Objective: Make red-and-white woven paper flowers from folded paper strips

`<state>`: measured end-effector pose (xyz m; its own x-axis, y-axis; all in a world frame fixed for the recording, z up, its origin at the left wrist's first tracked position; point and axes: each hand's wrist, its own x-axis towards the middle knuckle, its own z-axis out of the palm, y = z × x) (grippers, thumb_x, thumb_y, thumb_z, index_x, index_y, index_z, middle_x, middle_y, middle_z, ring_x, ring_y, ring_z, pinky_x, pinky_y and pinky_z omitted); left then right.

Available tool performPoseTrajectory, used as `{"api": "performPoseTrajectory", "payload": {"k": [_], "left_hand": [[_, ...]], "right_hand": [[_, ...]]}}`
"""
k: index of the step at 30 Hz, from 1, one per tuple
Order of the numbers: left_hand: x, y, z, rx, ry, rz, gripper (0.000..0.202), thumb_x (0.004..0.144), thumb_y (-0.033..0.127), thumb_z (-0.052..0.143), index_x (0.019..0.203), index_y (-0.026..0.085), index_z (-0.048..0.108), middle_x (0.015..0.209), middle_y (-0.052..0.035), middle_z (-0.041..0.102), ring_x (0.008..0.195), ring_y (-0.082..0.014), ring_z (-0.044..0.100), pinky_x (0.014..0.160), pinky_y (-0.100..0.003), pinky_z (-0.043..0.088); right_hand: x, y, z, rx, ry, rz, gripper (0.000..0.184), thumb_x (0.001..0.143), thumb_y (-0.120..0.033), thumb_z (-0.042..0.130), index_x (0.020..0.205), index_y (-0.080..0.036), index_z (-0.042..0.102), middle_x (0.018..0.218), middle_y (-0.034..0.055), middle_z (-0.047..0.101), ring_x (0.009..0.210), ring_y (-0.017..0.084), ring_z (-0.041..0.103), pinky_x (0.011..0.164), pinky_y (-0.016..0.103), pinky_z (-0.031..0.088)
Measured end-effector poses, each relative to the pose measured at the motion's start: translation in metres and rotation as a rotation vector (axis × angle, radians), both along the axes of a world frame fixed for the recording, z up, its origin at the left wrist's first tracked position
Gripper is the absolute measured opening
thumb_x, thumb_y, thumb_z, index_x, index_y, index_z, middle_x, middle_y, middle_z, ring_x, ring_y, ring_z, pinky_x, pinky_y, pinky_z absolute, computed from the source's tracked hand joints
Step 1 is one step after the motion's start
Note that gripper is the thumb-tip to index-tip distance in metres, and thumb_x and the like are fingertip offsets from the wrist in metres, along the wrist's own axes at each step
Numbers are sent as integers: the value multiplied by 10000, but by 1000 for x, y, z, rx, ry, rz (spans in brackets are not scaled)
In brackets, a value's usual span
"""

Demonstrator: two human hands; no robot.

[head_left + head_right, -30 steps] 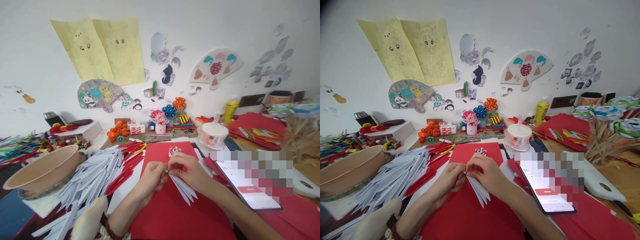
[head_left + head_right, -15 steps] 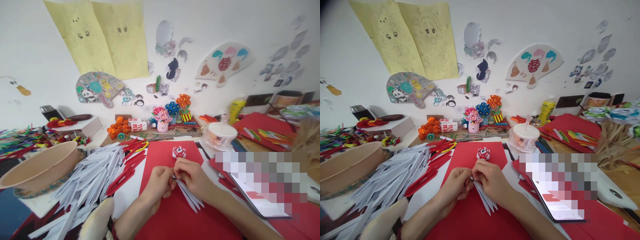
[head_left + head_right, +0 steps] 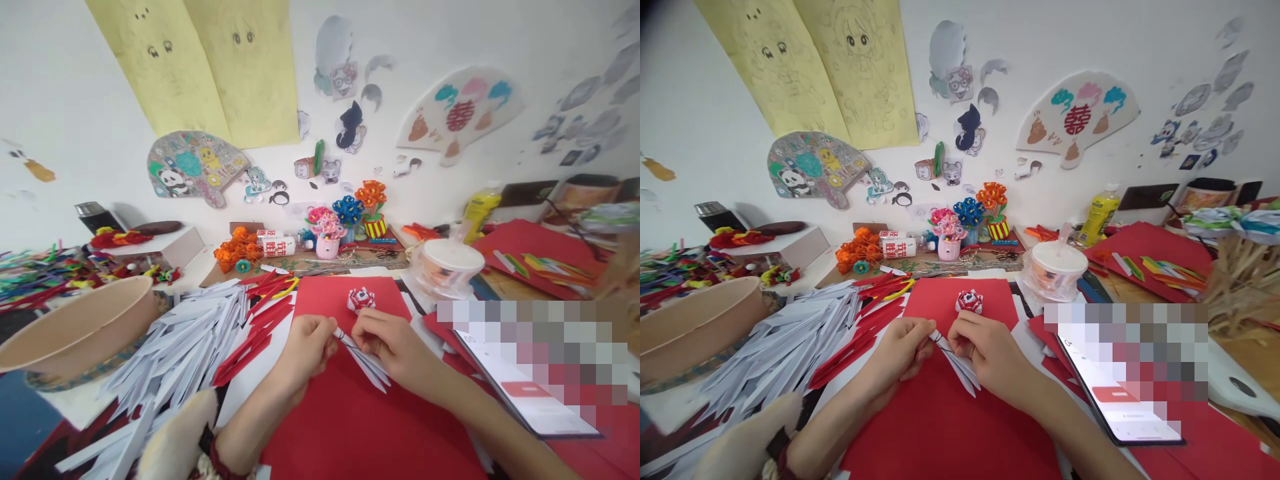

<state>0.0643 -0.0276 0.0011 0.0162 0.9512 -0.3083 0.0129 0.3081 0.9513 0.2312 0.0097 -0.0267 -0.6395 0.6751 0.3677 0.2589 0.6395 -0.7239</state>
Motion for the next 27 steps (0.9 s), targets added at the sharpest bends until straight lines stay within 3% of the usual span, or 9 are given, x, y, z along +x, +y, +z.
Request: {"api": "performPoseTrajectory", "payload": {"k": [4, 8, 17, 21, 25, 27], "left_hand": [[0, 0, -3, -27, 53, -99, 395, 757, 469, 498, 509, 185, 379, 408, 84, 367, 326, -10, 181, 340, -170, 104], [0, -1, -1, -27, 97, -108, 418, 757, 496, 503, 502, 183, 395, 399, 84, 362, 331, -17, 197, 352, -177, 117], [0, -2, -4, 77, 113, -176, 442, 808, 528, 482, 531, 189, 425, 423, 69, 375, 369, -53, 225, 390, -207, 151], [-4, -2, -1, 245, 252, -265, 445, 866, 504, 435, 559, 182, 458, 480, 44, 413, 440, -85, 320, 449, -217, 232], [-13, -3, 8, 509, 461, -231, 411, 901, 428, 444, 569, 186, 411, 540, 44, 370, 513, -102, 329, 506, -222, 254], [-18, -4, 12, 620, 533, -193, 406, 911, 408, 436, 571, 188, 403, 545, 38, 378, 520, -109, 338, 516, -228, 256]], "right_hand": [[-2, 2, 2, -93, 60, -7, 199, 808, -25, 517, 706, -193, 486, 704, -33, 513, 635, 115, 472, 581, 219, 346], [-1, 3, 6, -95, 105, -14, 67, 848, -155, 620, 804, -197, 590, 797, -3, 599, 739, 143, 554, 673, 245, 414], [-2, -1, 1, 43, 138, 4, 197, 892, -123, 487, 731, -201, 570, 733, 2, 571, 657, 128, 531, 623, 239, 415], [-3, -2, 3, 69, 188, -21, 227, 883, -109, 458, 691, -196, 542, 690, -3, 551, 621, 118, 514, 574, 226, 398], [1, 0, 10, -133, 262, -127, 90, 840, -281, 636, 841, -196, 605, 803, 21, 626, 681, 138, 569, 621, 247, 461], [2, 0, 14, -251, 254, -143, 241, 814, -379, 674, 970, -198, 642, 876, 44, 669, 726, 159, 608, 649, 269, 488]]}}
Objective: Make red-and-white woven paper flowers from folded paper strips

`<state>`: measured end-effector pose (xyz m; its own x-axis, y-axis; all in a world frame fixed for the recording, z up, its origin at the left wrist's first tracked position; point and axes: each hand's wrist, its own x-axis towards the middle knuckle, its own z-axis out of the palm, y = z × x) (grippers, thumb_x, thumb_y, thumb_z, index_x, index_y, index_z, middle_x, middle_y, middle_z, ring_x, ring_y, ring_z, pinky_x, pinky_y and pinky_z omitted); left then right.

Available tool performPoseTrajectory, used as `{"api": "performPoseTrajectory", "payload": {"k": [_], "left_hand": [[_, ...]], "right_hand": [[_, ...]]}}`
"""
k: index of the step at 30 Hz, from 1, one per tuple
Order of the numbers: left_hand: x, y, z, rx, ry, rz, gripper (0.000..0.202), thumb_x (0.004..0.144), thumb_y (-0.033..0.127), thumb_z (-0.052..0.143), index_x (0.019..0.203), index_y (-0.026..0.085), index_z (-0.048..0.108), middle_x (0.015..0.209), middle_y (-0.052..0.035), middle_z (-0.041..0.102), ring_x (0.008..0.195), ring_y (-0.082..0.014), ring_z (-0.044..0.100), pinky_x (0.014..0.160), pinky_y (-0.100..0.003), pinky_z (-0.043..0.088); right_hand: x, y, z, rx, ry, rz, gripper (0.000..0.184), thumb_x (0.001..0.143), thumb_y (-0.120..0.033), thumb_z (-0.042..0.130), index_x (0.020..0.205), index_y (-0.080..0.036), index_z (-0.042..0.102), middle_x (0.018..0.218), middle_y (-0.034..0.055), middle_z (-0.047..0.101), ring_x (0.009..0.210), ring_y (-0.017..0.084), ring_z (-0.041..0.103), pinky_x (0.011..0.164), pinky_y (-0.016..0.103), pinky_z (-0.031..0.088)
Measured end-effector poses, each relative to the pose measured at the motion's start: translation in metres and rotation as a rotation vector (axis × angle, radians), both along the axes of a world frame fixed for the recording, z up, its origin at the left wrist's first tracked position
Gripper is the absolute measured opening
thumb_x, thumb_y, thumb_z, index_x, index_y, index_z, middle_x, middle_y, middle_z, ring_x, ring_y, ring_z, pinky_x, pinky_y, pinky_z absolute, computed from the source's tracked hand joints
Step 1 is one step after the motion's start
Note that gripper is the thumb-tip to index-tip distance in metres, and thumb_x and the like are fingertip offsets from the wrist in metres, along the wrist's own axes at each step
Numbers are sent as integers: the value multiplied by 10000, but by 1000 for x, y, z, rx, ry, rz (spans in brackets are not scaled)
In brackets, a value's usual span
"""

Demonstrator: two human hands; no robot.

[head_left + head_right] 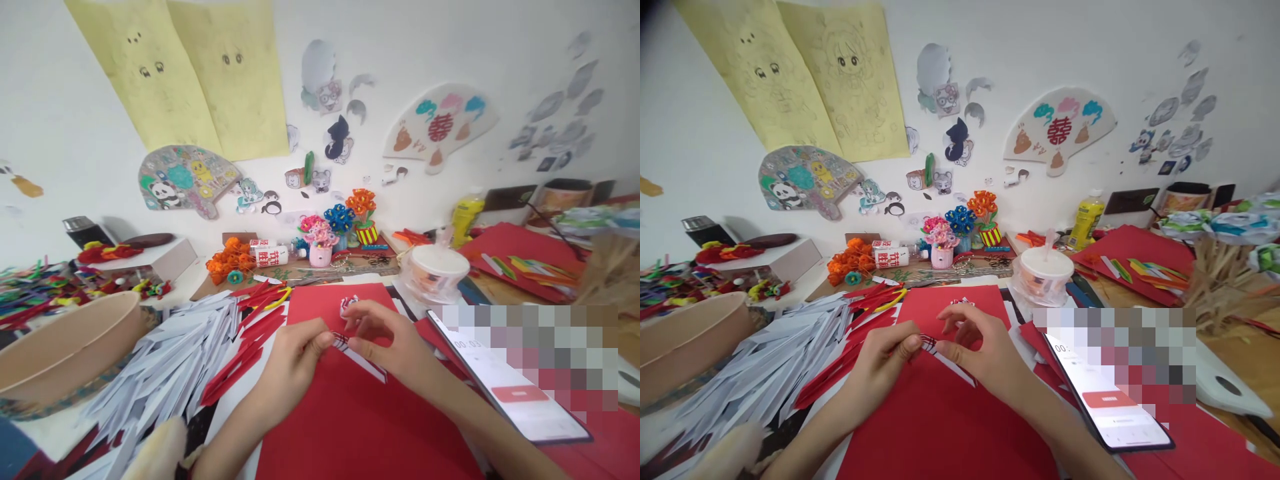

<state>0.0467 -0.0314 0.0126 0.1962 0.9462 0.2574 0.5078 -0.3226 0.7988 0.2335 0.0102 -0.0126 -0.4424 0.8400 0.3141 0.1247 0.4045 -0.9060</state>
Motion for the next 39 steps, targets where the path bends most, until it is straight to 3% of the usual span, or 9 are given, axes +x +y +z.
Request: {"api": "performPoseTrajectory", "payload": {"k": [6, 12, 19, 23, 26, 30, 33, 39], "left_hand": [[-7, 1, 1, 193, 24, -3, 426, 924, 461, 423, 616, 182, 518, 598, -8, 511, 553, -136, 438, 560, -238, 321], [-6, 1, 1, 149, -10, 4, 380, 930, 425, 435, 705, 174, 610, 638, -16, 572, 591, -140, 486, 590, -230, 357], [-4, 2, -1, 57, -110, 31, 254, 912, 358, 490, 813, 169, 629, 691, -10, 602, 608, -129, 487, 589, -224, 369], [1, 0, -2, 86, -125, 89, 167, 872, 334, 573, 837, 177, 620, 755, -21, 634, 644, -133, 522, 616, -229, 407], [5, -5, -2, 195, -46, 147, 84, 864, 271, 597, 862, 189, 615, 746, -9, 636, 637, -123, 533, 619, -224, 433], [10, -9, -2, 506, 95, 168, 76, 849, 167, 601, 916, 203, 605, 806, -14, 669, 656, -118, 567, 613, -220, 467], [13, -10, -4, 681, 160, 206, 90, 851, 137, 593, 911, 202, 610, 839, -25, 678, 701, -124, 603, 627, -221, 491], [17, -16, -9, 874, 245, 292, 156, 833, 84, 625, 957, 178, 625, 880, -46, 677, 763, -139, 631, 713, -247, 502]], "right_hand": [[2, -1, 5, -168, 5, 104, 314, 796, -479, 668, 864, -181, 738, 785, 56, 713, 678, 171, 622, 583, 265, 488], [2, -1, 5, -262, 91, 85, 301, 763, -462, 709, 839, -172, 736, 685, 23, 666, 551, 112, 538, 511, 229, 438], [1, 2, 4, -240, 137, 114, 288, 776, -435, 709, 904, -177, 723, 752, 25, 670, 608, 122, 568, 582, 249, 475], [0, 0, 6, -233, 141, 194, 305, 820, -450, 658, 880, -153, 696, 642, 1, 619, 561, 119, 546, 531, 239, 444], [-1, -2, 10, -195, 127, 221, 331, 850, -474, 613, 773, -156, 663, 600, -8, 596, 544, 121, 543, 520, 236, 430], [-3, -5, 12, -90, 92, 207, 383, 881, -485, 567, 671, -170, 627, 608, -2, 595, 565, 127, 548, 548, 238, 431], [-5, -6, 7, -46, 78, 198, 377, 898, -479, 543, 690, -175, 623, 644, 2, 592, 609, 139, 559, 589, 246, 437], [-9, -8, 1, -45, 150, 222, 355, 920, -454, 521, 715, -174, 598, 658, -2, 564, 618, 135, 537, 583, 244, 415]]}}
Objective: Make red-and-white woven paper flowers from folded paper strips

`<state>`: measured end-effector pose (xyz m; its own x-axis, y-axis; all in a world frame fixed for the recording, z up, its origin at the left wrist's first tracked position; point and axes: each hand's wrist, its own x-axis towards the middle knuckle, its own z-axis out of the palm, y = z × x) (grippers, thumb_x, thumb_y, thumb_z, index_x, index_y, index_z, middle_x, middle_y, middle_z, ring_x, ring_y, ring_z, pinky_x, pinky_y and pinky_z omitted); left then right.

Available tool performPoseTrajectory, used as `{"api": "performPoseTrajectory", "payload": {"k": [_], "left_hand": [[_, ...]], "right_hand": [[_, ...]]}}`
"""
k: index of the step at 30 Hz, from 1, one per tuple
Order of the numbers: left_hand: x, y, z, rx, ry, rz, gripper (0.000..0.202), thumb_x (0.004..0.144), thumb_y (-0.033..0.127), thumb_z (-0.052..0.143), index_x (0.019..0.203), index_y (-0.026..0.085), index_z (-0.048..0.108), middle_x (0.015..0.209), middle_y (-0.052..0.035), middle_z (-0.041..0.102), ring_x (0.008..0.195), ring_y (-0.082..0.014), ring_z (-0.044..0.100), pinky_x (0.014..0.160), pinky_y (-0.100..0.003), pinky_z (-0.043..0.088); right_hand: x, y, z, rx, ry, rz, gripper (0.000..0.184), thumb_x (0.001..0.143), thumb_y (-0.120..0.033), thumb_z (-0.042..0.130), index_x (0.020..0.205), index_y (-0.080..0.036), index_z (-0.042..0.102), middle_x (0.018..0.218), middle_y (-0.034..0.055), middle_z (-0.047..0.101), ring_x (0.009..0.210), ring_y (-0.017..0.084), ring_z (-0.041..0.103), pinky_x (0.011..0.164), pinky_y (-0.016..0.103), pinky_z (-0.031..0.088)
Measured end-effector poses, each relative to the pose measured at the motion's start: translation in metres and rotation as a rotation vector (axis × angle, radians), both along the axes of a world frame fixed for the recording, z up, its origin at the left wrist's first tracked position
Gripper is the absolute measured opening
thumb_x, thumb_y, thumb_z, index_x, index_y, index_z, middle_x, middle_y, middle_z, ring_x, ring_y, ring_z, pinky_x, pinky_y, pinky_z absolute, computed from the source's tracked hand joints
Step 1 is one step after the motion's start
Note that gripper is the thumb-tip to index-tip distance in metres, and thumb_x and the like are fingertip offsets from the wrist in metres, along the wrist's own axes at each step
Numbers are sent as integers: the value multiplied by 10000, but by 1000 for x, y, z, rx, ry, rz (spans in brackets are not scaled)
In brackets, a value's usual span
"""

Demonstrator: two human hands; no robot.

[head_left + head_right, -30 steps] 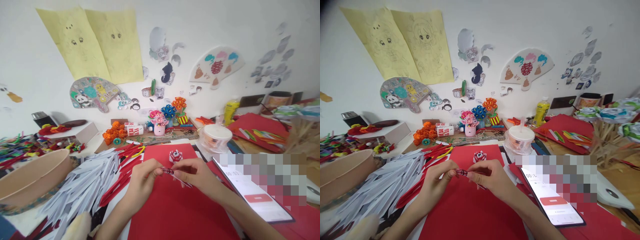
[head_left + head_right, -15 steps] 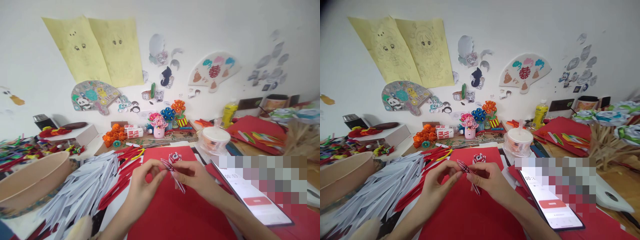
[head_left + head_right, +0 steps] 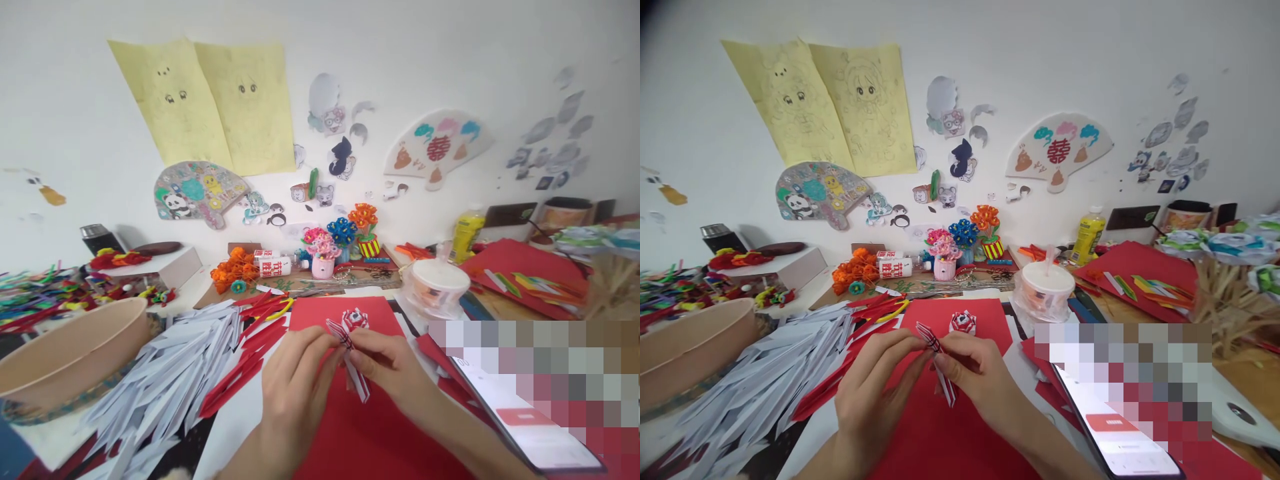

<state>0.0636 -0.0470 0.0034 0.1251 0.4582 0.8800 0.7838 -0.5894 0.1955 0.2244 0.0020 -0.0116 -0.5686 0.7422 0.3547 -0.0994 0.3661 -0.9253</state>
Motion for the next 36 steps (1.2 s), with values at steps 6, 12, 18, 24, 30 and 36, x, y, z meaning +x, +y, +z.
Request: {"api": "performPoseTrajectory", "payload": {"k": [6, 12, 18, 24, 30, 36], "left_hand": [[1, -5, -2, 84, 41, 17, 162, 831, 53, 618, 954, 158, 634, 865, -65, 669, 719, -146, 613, 662, -259, 481], [1, -8, -2, 126, 41, 0, 184, 799, 18, 637, 946, 128, 640, 824, -59, 669, 670, -131, 592, 607, -256, 453], [4, -7, -3, 173, 42, 17, 179, 806, 0, 617, 939, 117, 645, 822, -68, 666, 679, -133, 581, 610, -260, 461], [1, -4, -12, 202, 206, 58, 149, 826, 29, 596, 965, 67, 633, 829, -120, 661, 680, -164, 554, 605, -291, 448], [-2, -2, -10, 162, 213, 74, 162, 834, 31, 590, 980, 93, 619, 815, -93, 662, 693, -163, 571, 648, -288, 452], [-8, -1, -5, 172, 232, 116, 190, 829, 36, 613, 1002, 114, 629, 884, -104, 691, 730, -168, 608, 665, -299, 457]], "right_hand": [[0, -6, 4, -31, 73, 59, 332, 917, -418, 543, 737, -166, 663, 726, 19, 550, 661, 140, 552, 591, 244, 438], [0, -10, 5, -29, 113, 82, 324, 935, -380, 525, 736, -170, 669, 697, 24, 580, 671, 147, 567, 601, 243, 446], [-1, -12, 5, -8, 100, 56, 369, 941, -384, 515, 698, -153, 668, 685, 29, 576, 670, 148, 571, 606, 247, 441], [-2, -13, 5, 48, 103, 36, 408, 950, -390, 495, 652, -152, 638, 651, 17, 558, 630, 134, 562, 590, 238, 432], [-3, -12, 5, 19, 58, 8, 355, 954, -362, 496, 690, -156, 615, 676, 7, 556, 659, 130, 545, 617, 238, 413], [-2, -14, 7, -78, 38, 25, 230, 905, -372, 574, 824, -164, 630, 741, 6, 559, 729, 150, 550, 660, 249, 442]]}}
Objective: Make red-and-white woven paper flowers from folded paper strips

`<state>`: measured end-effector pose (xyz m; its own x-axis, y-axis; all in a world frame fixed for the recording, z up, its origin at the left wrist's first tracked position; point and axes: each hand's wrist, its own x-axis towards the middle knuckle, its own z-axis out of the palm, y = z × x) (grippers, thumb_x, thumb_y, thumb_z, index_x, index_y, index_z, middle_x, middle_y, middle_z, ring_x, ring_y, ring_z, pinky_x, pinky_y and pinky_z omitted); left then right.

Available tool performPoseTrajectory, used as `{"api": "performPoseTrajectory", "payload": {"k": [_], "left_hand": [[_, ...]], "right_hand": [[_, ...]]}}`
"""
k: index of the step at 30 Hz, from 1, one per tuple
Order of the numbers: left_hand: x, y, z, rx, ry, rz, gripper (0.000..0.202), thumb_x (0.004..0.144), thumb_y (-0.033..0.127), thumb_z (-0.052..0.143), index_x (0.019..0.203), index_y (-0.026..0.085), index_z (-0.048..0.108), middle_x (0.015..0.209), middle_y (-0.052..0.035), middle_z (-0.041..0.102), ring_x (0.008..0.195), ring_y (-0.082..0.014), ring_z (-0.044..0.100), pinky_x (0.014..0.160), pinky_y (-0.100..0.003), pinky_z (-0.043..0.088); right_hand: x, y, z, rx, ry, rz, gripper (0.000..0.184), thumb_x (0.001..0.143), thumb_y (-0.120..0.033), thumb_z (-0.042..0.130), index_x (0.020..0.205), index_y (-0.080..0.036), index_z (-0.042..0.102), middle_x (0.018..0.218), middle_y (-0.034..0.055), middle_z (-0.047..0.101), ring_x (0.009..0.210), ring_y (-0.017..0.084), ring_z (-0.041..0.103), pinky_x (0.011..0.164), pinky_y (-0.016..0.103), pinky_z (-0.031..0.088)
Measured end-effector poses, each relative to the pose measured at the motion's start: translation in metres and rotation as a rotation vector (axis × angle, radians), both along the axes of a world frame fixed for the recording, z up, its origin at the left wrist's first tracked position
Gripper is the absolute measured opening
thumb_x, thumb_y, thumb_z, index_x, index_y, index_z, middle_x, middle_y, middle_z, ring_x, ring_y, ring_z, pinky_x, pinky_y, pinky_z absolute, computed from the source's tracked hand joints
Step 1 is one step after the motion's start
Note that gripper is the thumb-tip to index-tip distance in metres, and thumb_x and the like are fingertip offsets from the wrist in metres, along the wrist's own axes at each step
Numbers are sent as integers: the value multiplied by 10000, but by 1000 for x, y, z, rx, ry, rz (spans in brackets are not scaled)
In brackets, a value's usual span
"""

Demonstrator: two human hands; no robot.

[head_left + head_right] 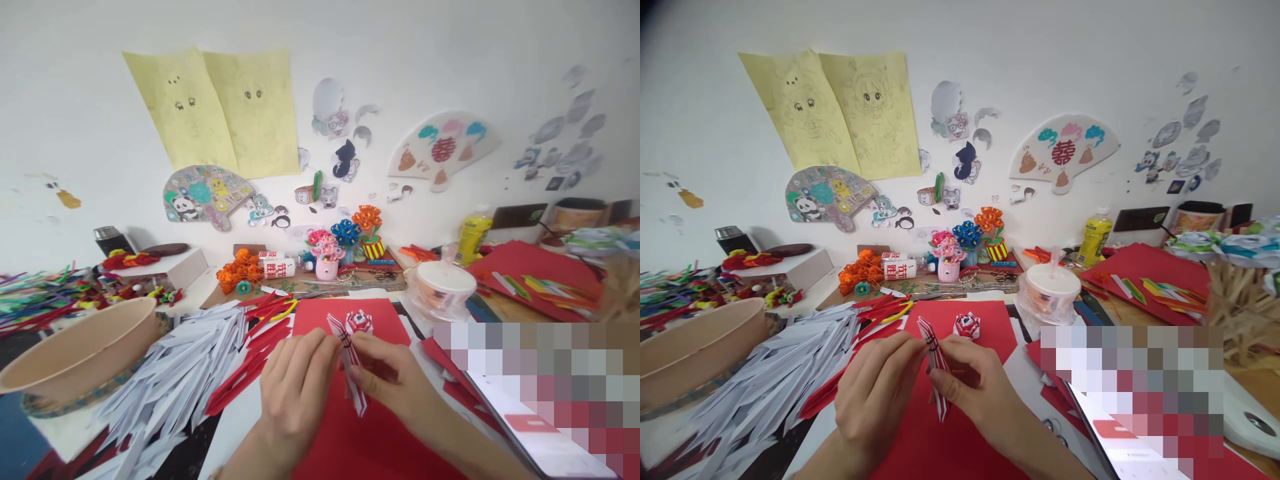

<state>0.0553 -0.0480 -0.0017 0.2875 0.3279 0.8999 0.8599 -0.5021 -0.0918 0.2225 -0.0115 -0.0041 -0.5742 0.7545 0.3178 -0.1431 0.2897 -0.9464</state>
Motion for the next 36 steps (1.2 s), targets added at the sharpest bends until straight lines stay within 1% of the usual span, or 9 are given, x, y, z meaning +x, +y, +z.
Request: {"api": "performPoseTrajectory", "payload": {"k": [3, 6, 8, 14, 17, 21, 25, 30, 36], "left_hand": [[-5, 2, 2, 61, 98, 66, 220, 830, 52, 619, 1046, 93, 623, 901, -122, 707, 749, -192, 634, 683, -321, 475], [-6, 3, 6, 127, 248, 128, 242, 837, 69, 608, 1078, 47, 611, 898, -138, 722, 769, -222, 660, 696, -341, 492], [-4, 3, 8, 144, 339, 138, 213, 866, 68, 554, 1065, 16, 609, 877, -148, 723, 759, -226, 666, 682, -341, 497], [2, 3, 7, 146, 400, 180, 176, 875, 0, 447, 943, 20, 609, 719, -108, 677, 621, -187, 630, 558, -305, 463], [0, 7, 3, 80, 379, 148, 167, 883, 5, 430, 894, 65, 586, 694, -79, 641, 596, -166, 593, 530, -291, 432], [-1, 12, 0, -22, 287, 69, 169, 893, 48, 454, 775, 144, 529, 603, -1, 536, 525, -123, 492, 505, -257, 385], [4, 10, 1, -98, 215, 14, 179, 881, 45, 447, 772, 168, 518, 603, 16, 498, 515, -115, 449, 507, -241, 378], [9, 7, 1, -192, 209, -31, 210, 876, 40, 435, 745, 181, 520, 606, 15, 492, 523, -115, 466, 504, -240, 373], [7, 6, 0, -251, 133, -109, 181, 880, 59, 460, 759, 179, 521, 629, 7, 525, 541, -111, 486, 518, -225, 398]], "right_hand": [[0, -1, 0, -14, 9, 3, 194, 864, -343, 636, 972, -185, 659, 847, 20, 582, 866, 183, 564, 771, 279, 471], [-2, -2, -1, -27, 16, 18, 314, 846, -311, 659, 1143, -215, 623, 980, 34, 609, 913, 187, 572, 831, 301, 483], [-4, -3, -1, -12, 13, 17, 340, 840, -294, 669, 1167, -221, 613, 994, 31, 614, 901, 180, 574, 824, 290, 489], [-7, -5, -2, 25, -52, 0, 228, 882, -304, 615, 1073, -179, 622, 761, -23, 578, 650, 117, 517, 598, 209, 444], [-7, -5, -4, 24, -97, 1, 180, 917, -326, 555, 980, -165, 609, 667, -43, 533, 577, 101, 473, 537, 195, 394], [-5, -3, -5, 81, -185, -106, 227, 958, -313, 463, 835, -168, 586, 619, -53, 483, 531, 87, 407, 503, 192, 345], [-3, -1, -2, 167, -209, -149, 226, 961, -266, 441, 918, -173, 642, 695, -24, 574, 637, 115, 511, 622, 209, 437], [-2, -2, -1, 209, -146, -110, 300, 957, -195, 431, 1176, -208, 635, 1017, 38, 701, 881, 160, 647, 851, 283, 502], [-1, -1, -1, 264, -153, -167, 319, 959, -218, 438, 1216, -229, 625, 1098, 65, 707, 977, 199, 665, 878, 330, 522]]}}
